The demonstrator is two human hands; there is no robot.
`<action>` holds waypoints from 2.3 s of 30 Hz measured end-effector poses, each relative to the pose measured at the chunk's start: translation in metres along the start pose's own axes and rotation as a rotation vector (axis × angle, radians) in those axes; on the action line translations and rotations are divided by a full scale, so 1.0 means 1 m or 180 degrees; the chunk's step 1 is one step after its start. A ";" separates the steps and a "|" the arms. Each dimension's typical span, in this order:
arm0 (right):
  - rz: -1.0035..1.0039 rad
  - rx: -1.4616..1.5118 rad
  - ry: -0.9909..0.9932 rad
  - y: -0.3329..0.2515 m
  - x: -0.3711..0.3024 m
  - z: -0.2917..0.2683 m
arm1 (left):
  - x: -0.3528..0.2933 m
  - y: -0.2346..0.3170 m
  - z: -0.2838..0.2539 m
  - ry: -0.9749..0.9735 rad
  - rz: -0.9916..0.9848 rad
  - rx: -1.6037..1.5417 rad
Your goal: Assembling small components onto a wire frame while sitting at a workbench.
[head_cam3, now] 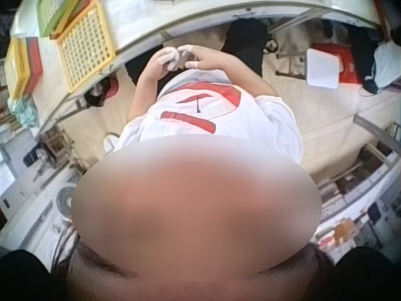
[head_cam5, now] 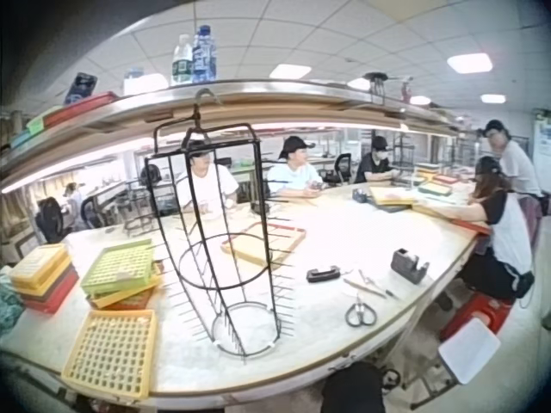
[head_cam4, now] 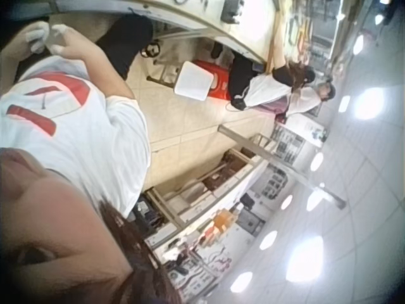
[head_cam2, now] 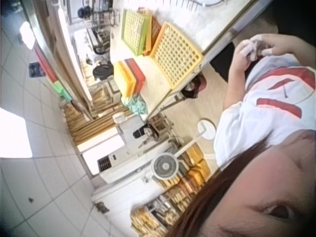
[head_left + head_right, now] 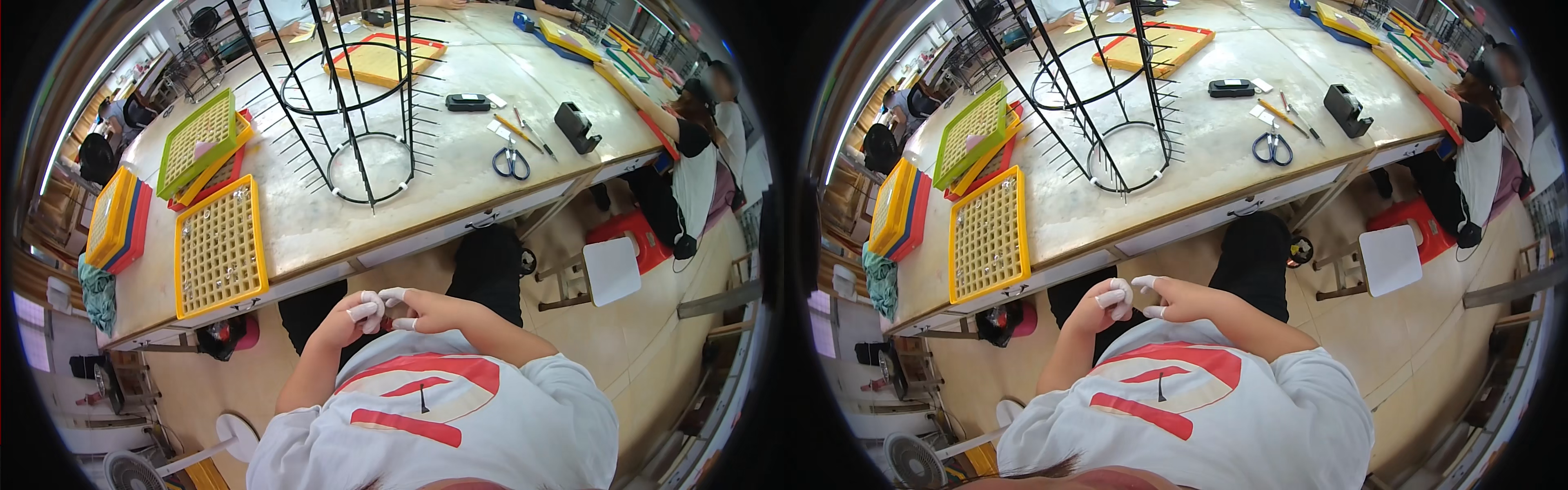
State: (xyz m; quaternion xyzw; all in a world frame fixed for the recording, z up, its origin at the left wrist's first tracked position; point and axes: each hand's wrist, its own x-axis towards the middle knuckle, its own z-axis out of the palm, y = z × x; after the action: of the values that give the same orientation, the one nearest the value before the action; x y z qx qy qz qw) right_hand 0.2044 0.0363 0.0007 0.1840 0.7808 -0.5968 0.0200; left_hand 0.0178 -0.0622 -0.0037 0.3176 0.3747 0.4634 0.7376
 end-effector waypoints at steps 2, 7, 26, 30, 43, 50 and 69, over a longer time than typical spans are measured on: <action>0.0022 0.0353 0.0159 0.007 0.001 0.003 | 0.002 0.004 0.003 -0.0177 0.0180 -0.1004; -0.0102 0.1099 0.1051 0.038 0.014 0.017 | 0.013 0.009 0.000 -0.0089 0.1028 -0.2439; -0.0952 -0.1298 0.1204 -0.007 -0.005 0.007 | 0.022 -0.008 0.006 0.1425 0.0874 0.2644; -0.0056 -0.1515 0.0999 0.017 0.001 0.007 | 0.028 -0.017 0.011 0.1221 0.0193 0.2745; -0.0092 -0.0427 0.0573 0.012 -0.007 -0.011 | 0.013 -0.013 -0.010 0.0264 -0.1298 0.0624; -0.0393 0.0018 0.0765 0.021 0.002 -0.022 | 0.022 -0.002 0.001 0.0258 -0.0535 -0.1044; 0.0199 -0.1727 0.5546 0.064 -0.074 -0.263 | -0.005 0.015 -0.047 0.1642 0.0054 0.1306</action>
State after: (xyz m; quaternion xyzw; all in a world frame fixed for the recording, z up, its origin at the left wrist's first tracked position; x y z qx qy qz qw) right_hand 0.3427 0.2779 0.0352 0.5796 0.6278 -0.0418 -0.5178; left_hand -0.0299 -0.0552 -0.0140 0.3349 0.6320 0.4496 0.5351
